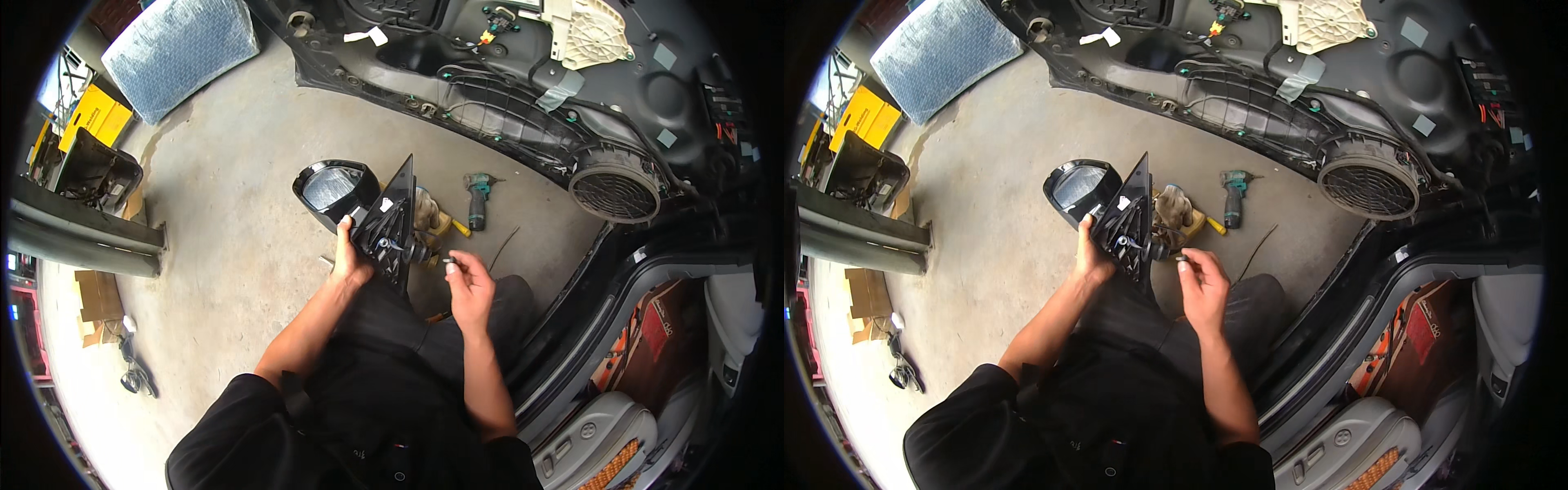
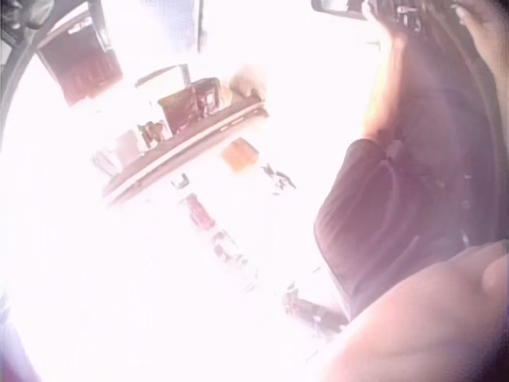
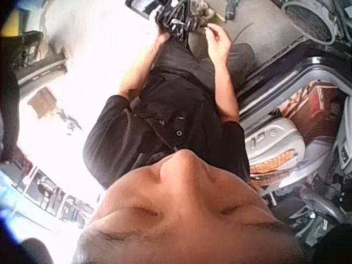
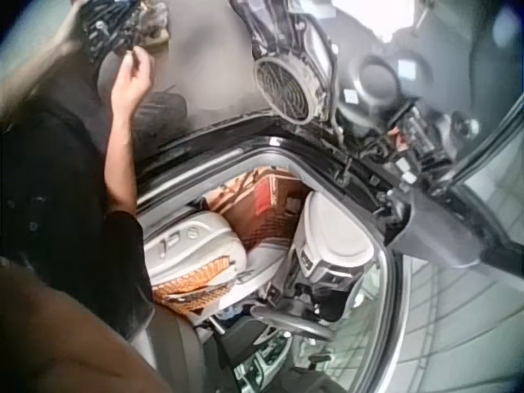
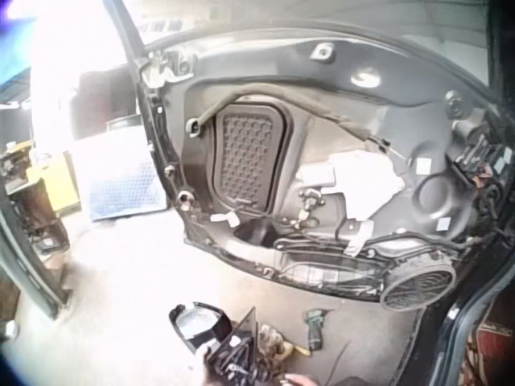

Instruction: The person removes a car side mirror from a workbench, walks to a black sedan, and installs the mirror onto the driver's door. They align the mirror housing, connect the wiring harness, and secure the mirror in place.

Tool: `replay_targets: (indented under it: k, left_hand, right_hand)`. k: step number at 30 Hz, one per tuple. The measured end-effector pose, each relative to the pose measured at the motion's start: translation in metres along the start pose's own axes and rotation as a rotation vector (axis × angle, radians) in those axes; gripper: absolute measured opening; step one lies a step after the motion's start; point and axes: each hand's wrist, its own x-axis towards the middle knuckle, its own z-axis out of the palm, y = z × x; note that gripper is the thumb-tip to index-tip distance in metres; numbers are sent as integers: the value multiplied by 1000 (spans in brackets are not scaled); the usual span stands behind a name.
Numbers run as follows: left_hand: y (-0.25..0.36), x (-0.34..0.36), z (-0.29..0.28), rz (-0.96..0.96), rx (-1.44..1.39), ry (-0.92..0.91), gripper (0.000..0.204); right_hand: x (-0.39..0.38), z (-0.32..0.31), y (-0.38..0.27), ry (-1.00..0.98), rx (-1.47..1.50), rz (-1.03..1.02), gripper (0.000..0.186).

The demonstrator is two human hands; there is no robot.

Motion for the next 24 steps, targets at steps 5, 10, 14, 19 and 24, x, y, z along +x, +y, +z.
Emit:
replay_targets:
  k: [5,10,14,19,24]
  left_hand:
    - [-3,13,-14,-11,-64,-38,73]
    - [-6,20,-10,16,-61,34,67]
    - [-10,26,-11,39,-119,79,57]
    - [-13,31,-18,36,-127,112,54]
    - [-15,31,-17,88,-130,128,53]
  right_hand:
    - [13,31,-8,-18,-305,-143,20]
    - [46,55,2,26,-516,-321,21]
    - [72,64,21,54,-634,-417,20]
    - [81,69,34,25,-699,-408,19]
    - [82,71,33,10,-746,-429,19]
